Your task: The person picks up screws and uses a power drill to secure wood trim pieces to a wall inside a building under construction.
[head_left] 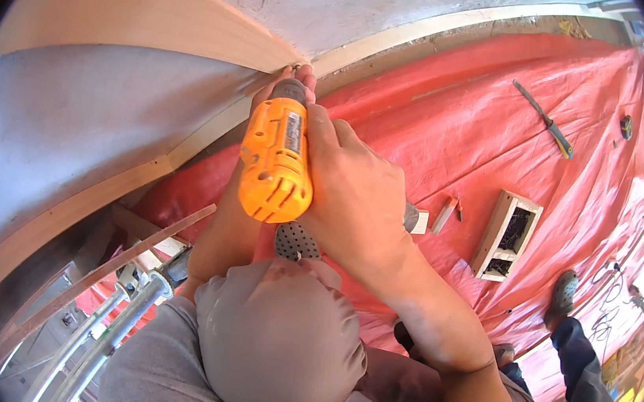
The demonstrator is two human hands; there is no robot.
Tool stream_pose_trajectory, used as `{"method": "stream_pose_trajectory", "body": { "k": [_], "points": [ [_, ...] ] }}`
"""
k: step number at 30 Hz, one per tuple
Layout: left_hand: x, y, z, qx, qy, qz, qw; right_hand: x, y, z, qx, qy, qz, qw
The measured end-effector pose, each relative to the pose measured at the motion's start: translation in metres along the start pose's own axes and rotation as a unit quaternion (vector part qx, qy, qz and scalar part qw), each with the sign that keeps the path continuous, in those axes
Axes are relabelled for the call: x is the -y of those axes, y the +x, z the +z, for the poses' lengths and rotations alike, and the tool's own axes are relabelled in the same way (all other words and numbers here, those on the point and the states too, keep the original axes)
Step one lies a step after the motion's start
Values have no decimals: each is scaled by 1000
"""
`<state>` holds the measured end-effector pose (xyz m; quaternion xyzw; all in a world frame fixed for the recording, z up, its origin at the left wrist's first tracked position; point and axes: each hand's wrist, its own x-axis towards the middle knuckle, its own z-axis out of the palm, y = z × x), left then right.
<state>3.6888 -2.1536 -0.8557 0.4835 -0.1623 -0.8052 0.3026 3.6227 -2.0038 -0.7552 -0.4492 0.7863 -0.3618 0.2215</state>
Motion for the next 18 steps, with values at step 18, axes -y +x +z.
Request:
{"method": "stream_pose_trajectory", "body": {
  "k": [18],
  "points": [
    [2,-5,-37,48,111,7,993,20,9,18,-18,25,66,997]
  ]
}}
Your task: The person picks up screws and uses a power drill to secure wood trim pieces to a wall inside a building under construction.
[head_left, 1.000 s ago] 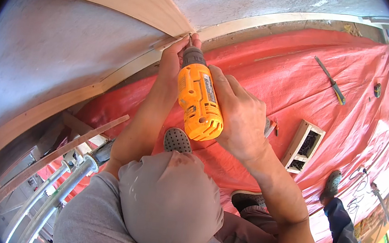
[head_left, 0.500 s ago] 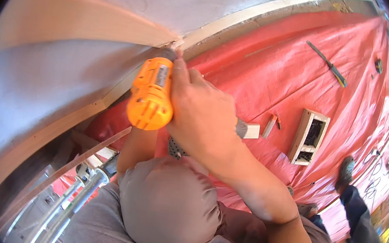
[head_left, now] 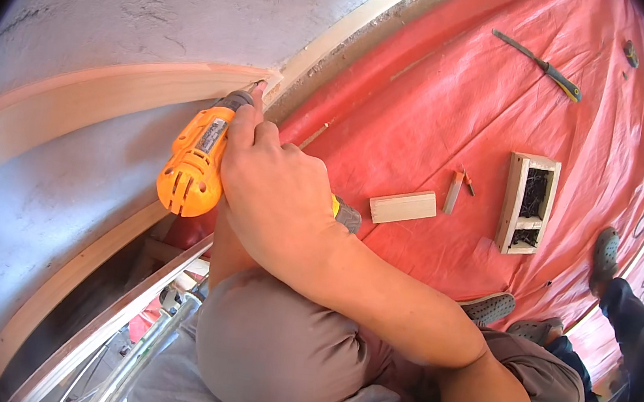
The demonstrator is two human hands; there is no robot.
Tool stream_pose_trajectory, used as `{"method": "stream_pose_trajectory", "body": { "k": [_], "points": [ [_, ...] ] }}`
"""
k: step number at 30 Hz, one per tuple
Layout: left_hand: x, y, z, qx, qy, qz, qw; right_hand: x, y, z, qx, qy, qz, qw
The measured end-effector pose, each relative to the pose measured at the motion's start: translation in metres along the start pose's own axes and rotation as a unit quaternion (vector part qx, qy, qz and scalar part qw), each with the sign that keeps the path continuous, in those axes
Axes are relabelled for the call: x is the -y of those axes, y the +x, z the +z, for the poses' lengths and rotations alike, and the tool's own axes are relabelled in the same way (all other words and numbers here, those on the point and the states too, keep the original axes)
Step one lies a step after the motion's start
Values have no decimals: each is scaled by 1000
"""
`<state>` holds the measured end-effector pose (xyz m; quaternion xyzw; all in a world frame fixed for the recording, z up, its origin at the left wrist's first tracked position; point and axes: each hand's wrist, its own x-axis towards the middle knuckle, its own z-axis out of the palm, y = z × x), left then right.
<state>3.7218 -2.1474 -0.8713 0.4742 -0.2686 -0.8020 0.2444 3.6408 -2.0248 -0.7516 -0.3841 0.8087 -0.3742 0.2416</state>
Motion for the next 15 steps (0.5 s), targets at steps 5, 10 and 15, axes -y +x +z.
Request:
{"method": "stream_pose_trajectory", "body": {
  "k": [5,10,15],
  "points": [
    [-1,-2,1,7,14,6,1000,-4,6,-7,22,7,-8,1000],
    [0,-3,5,15,26,9,1000,-6,12,-12,35,25,1,999],
    [-2,-3,3,19,32,12,999,-6,13,-14,53,48,5,997]
  ]
}}
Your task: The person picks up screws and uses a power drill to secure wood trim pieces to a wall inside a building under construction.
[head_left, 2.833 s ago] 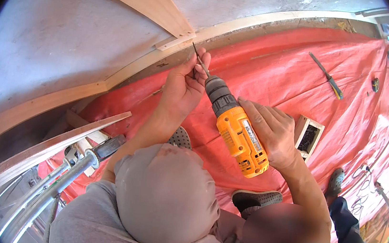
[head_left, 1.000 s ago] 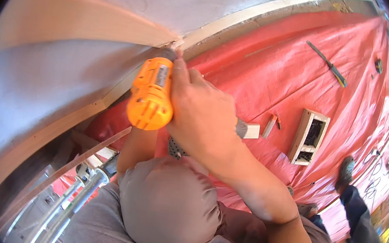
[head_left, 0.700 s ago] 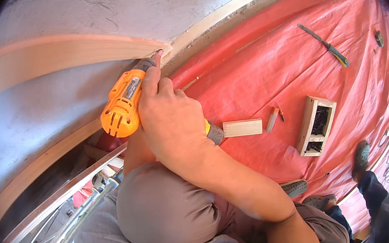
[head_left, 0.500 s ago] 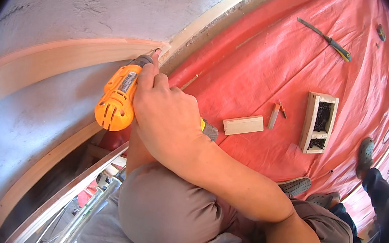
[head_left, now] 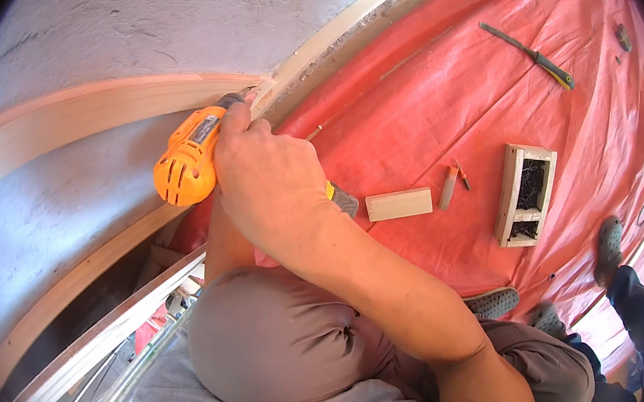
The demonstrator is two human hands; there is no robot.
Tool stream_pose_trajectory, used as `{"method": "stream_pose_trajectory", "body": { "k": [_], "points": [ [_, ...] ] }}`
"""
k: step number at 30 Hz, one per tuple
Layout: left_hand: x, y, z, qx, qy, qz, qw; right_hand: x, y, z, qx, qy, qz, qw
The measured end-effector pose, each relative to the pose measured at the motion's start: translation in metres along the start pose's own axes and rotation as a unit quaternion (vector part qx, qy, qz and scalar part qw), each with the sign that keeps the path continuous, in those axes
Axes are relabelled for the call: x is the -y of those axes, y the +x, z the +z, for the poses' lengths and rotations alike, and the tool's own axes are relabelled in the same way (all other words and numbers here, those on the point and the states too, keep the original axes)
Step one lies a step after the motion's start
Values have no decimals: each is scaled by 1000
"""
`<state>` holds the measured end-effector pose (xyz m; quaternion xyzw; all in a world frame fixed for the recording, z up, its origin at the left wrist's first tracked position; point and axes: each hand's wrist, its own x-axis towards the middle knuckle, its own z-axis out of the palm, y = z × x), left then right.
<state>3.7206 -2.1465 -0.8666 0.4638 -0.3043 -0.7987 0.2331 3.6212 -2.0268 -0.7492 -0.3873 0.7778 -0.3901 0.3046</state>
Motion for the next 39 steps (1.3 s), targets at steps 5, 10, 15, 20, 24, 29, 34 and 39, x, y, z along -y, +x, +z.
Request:
{"method": "stream_pose_trajectory", "body": {
  "k": [5,10,15,20,24,29,34,39],
  "points": [
    [4,2,2,2,12,-3,1000,-4,2,3,-3,-2,10,1000],
    [-1,1,2,3,30,0,1000,-1,9,-2,44,32,21,998],
    [2,4,1,4,37,-5,999,-3,8,0,30,23,15,999],
    [0,5,2,4,53,-2,999,-6,7,2,8,16,2,1000],
    [-2,4,1,1,62,3,998,-6,7,2,31,15,11,999],
    [-7,1,0,-3,84,17,996,-3,7,10,-10,-24,1,1000],
    [-7,-4,-5,-4,122,35,992,-13,6,8,34,-5,15,999],
    [-55,-42,-13,-49,226,187,955,-9,5,2,34,11,-11,999]
  ]
}}
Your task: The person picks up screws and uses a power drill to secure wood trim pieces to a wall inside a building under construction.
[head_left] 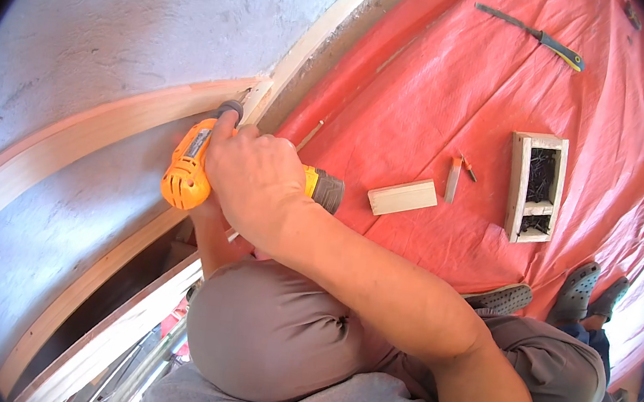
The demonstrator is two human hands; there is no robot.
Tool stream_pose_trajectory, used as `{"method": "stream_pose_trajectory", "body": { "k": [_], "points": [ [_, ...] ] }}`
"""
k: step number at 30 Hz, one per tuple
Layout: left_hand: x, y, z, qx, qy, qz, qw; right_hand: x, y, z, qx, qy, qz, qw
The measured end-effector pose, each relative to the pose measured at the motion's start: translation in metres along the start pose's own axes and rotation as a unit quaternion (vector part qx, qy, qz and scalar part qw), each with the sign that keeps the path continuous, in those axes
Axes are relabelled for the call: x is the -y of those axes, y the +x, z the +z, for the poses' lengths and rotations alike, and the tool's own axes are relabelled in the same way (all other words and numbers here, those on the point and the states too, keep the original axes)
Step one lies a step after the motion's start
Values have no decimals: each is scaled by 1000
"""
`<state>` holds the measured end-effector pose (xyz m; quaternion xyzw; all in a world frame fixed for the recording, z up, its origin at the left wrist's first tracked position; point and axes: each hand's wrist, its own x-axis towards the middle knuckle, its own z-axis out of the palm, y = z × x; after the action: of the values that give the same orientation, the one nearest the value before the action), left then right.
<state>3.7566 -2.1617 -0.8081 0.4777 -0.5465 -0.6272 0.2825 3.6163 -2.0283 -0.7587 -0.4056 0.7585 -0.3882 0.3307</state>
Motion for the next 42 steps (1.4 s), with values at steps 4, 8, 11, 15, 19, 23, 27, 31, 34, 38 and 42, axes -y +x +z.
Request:
{"method": "stream_pose_trajectory", "body": {
  "k": [4,8,11,15,19,23,27,31,34,38,42],
  "points": [
    [-55,-20,12,-109,160,249,949,-7,-1,-5,28,-31,-4,999],
    [-71,-36,30,-64,201,317,925,-4,0,0,14,-30,-10,999],
    [-72,-39,58,-90,184,316,926,-6,3,-1,16,-21,-16,1000],
    [-68,-38,64,-113,171,322,924,-9,2,-6,27,-30,-4,999],
    [-67,-37,50,-116,189,314,923,-10,4,-2,6,-24,-15,1000],
    [-66,-36,57,-119,181,326,920,-9,4,-5,16,-29,-17,999],
    [-62,-34,58,-111,167,325,924,-13,5,4,-18,-32,-8,999],
    [-60,-36,56,-114,158,320,927,-15,4,4,-26,-35,-31,999],
    [-59,-38,54,-118,162,316,927,-15,3,3,-25,-46,-41,998],
    [-56,-44,59,-125,179,320,922,-17,0,9,-35,-57,-37,997],
    [-50,-46,50,-117,181,308,927,-20,1,5,-23,-76,-55,995]
  ]
}}
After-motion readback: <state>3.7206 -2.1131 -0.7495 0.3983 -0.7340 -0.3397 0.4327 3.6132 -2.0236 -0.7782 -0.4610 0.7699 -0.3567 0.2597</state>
